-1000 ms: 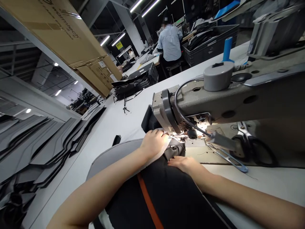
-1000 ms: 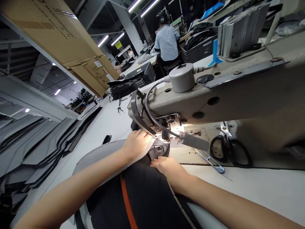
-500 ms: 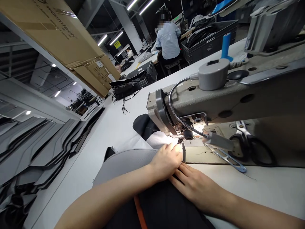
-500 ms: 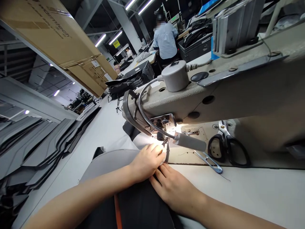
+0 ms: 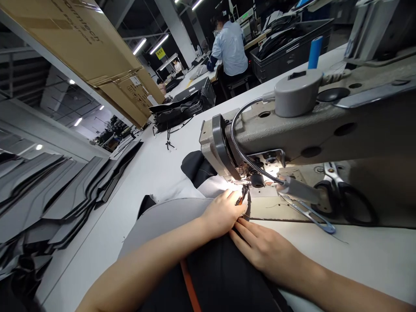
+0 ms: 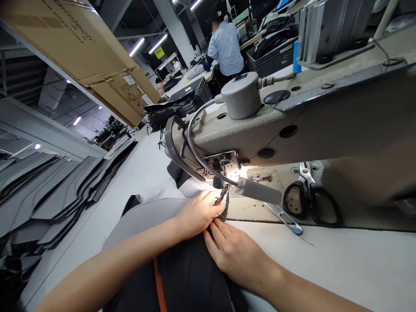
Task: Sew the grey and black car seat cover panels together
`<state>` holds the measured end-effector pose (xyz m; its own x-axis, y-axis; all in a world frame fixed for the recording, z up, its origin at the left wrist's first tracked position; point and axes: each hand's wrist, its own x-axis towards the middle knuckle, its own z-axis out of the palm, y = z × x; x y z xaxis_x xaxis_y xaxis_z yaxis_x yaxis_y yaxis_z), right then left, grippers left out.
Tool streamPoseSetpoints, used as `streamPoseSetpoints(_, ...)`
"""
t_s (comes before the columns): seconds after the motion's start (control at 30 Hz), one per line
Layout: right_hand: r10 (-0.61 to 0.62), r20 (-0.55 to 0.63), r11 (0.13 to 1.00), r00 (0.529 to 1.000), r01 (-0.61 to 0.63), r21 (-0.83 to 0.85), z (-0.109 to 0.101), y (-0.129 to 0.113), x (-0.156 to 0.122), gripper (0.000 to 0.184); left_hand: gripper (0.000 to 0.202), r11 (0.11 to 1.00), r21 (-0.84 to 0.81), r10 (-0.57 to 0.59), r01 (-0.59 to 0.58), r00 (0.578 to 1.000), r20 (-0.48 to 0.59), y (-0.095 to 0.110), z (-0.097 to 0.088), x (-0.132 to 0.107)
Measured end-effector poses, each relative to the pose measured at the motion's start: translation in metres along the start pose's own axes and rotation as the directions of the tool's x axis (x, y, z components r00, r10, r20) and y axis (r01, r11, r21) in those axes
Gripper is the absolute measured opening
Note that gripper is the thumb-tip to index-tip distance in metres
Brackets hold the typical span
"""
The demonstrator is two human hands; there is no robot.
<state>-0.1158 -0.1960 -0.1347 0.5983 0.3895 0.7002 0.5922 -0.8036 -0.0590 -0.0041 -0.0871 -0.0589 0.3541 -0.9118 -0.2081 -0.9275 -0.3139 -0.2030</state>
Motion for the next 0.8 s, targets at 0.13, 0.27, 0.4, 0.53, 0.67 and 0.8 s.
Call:
streamPoseSetpoints(0.13, 0.016, -0.033, 0.999, 0.999, -0.018, -0.035, -0.002, -0.002, 0.000, 0.033, 0.014, 0.991, 0.113, 0.084, -0.077, 0.995, -0.053, 0.001, 0.005, 0.001)
streamPoseSetpoints(0.27, 0.008, -0.038, 0.998, 0.999, -0.010, -0.062, -0.002, -0.004, 0.001, 0.032, 0.021, 0.997, 0.028, 0.074, -0.071, 0.992, -0.107, 0.004, 0.013, 0.003)
streamPoseSetpoints(0.4, 0.009, -0.023, 0.999, 1.000, -0.011, -0.053, -0.001, -0.005, 0.000, 0.034, 0.018, 0.994, -0.106, -0.008, -0.006, 0.992, -0.128, 0.006, 0.018, 0.001)
streamPoseSetpoints(0.53, 0.000, -0.012, 0.998, 1.000, -0.001, -0.055, -0.002, -0.002, -0.003, 0.035, 0.012, 0.971, -0.225, -0.124, 0.084, 0.978, -0.168, 0.008, 0.018, 0.002)
streamPoseSetpoints(0.67, -0.005, -0.007, 0.999, 1.000, 0.004, -0.036, 0.000, 0.006, -0.006, 0.037, 0.012, 0.960, -0.259, -0.161, 0.110, 0.970, -0.183, 0.005, 0.019, 0.012)
streamPoseSetpoints(0.8, 0.013, 0.009, 1.000, 1.000, -0.013, -0.007, 0.002, 0.014, -0.007, 0.039, 0.011, 0.971, -0.233, -0.096, 0.043, 0.970, -0.223, -0.002, 0.020, 0.022)
